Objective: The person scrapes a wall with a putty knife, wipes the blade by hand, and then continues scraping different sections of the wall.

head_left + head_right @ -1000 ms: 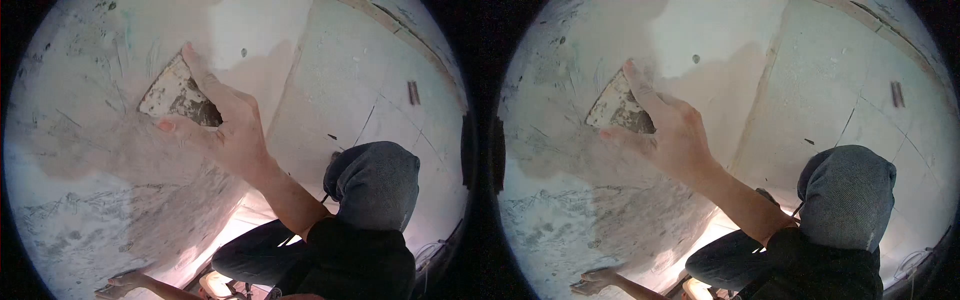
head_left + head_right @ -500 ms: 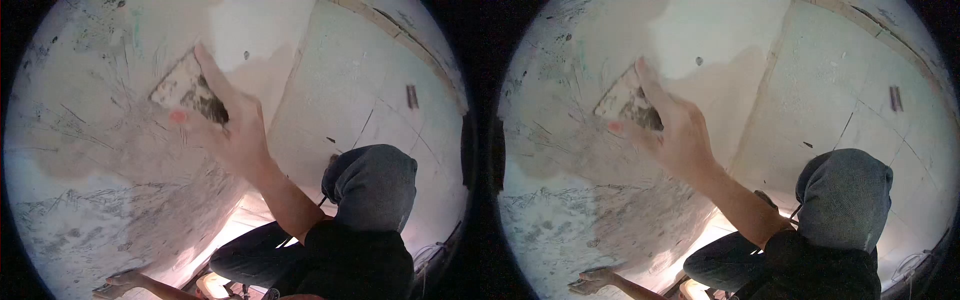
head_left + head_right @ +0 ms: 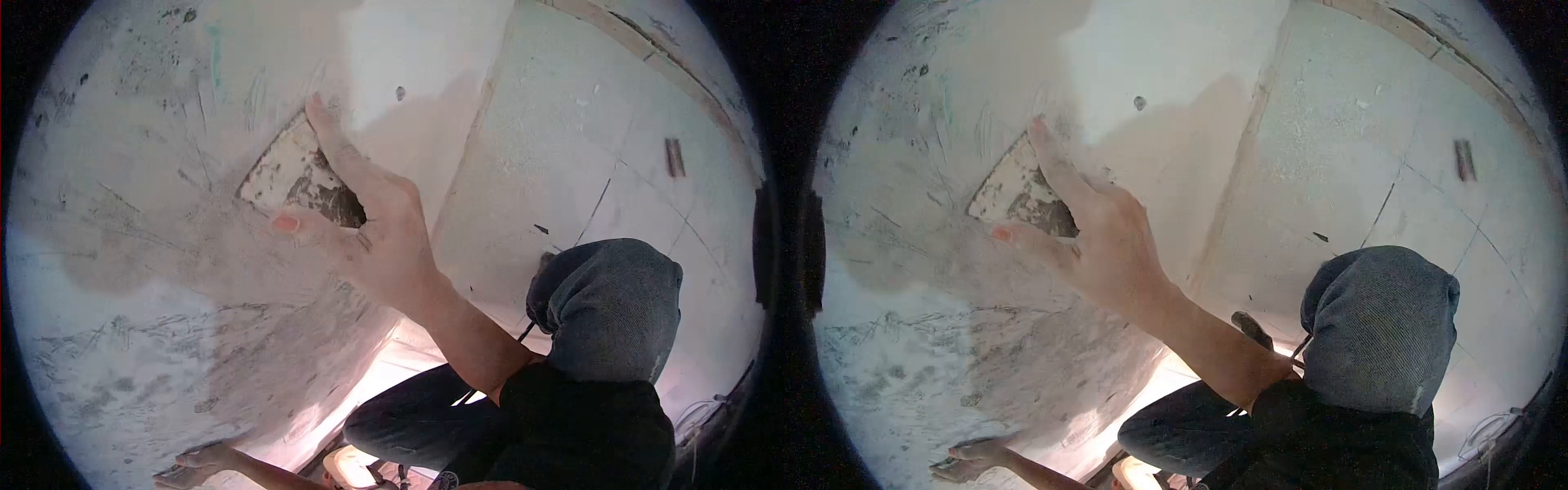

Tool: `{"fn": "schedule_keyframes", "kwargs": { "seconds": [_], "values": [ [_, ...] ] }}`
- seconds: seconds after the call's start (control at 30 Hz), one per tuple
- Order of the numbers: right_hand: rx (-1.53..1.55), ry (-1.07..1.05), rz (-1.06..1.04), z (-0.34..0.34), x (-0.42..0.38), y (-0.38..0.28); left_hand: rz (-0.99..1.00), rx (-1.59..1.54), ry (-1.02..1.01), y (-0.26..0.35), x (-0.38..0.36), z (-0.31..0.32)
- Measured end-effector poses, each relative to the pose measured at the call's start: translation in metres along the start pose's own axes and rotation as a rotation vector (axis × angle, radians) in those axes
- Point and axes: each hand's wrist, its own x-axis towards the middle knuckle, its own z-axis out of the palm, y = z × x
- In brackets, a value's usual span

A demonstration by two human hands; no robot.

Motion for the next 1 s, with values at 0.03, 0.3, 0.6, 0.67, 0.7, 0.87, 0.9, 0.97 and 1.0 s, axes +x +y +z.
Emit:
{"fn": "schedule_keyframes", "kwargs": {
  "seconds": [0.03,0.3,0.6,0.67,0.7,0.87,0.9,0.97,1.0],
  "values": [
    [-0.002,0.008,-0.002,-0.003,0.006,0.002,-0.053,-0.007,-0.04,0.002,0.0,0.001],
    [-0.042,-0.017,0.039,-0.004,0.007,0.003,-0.067,-0.037,0.008,0.014,0.0,0.007],
    [0.009,0.085,0.102,-0.001,0.019,0.006,-0.048,0.143,-0.024,0.004,0.001,-0.004],
    [0.025,0.152,0.024,0.013,0.004,0.014,-0.028,0.044,0.004,0.019,0.001,-0.002],
    [0.039,0.221,-0.067,0.016,0.006,0.012,-0.017,0.016,0.043,0.023,0.003,-0.001],
    [-0.047,0.08,0.107,0.0,0.013,0.007,-0.031,-0.022,0.042,0.011,0.003,0.0],
    [-0.015,0.063,0.068,0.004,0.003,0.004,0.011,0.053,0.022,-0.003,0.001,0.0],
    [0.01,0.055,0.012,0.002,0.008,0.003,0.036,0.118,0.012,-0.015,-0.003,0.002],
    [-0.047,0.041,0.031,-0.002,0.014,0.004,0.037,0.111,0.016,-0.014,-0.003,0.007]
  ]
}}
